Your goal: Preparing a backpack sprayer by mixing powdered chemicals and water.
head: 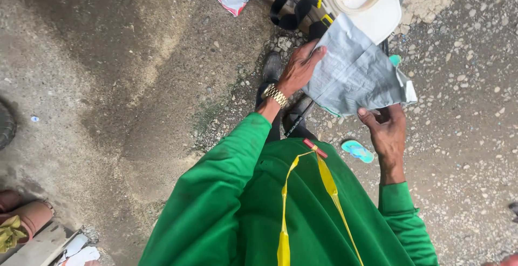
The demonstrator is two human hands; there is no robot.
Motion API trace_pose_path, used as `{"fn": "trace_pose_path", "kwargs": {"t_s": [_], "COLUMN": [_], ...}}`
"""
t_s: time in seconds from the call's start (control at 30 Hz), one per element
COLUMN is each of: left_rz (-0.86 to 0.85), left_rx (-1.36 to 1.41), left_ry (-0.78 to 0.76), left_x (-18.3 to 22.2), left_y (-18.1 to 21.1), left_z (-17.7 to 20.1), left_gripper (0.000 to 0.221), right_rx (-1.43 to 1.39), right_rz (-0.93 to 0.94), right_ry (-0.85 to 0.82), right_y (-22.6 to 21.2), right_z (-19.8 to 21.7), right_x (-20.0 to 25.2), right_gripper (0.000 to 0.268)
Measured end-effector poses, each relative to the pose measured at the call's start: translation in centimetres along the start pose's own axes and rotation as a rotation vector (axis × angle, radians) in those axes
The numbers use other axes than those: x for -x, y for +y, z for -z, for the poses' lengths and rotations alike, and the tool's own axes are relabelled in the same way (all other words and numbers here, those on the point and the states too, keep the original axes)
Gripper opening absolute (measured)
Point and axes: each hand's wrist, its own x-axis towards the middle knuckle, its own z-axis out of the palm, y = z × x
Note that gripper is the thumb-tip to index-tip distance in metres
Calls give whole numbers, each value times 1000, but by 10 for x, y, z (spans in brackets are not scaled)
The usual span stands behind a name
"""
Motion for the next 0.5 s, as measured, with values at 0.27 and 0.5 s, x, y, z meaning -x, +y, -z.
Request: {"fn": "trace_pose_path", "kwargs": {"t_s": [0.27, 0.5], "left_rz": [-34, 180], "left_rx": [-135, -186], "left_ry": [12, -6], "left_x": [36, 9], "left_y": [-44, -128], "left_z": [78, 150], "left_gripper": [48, 46], "right_rx": [-150, 442], "right_rz": [398, 445], "right_ry": [-87, -72], "right_y": [-70, -63], "right_z": [-36, -145], "right_x": [-9, -60], "right_gripper": [41, 16]}}
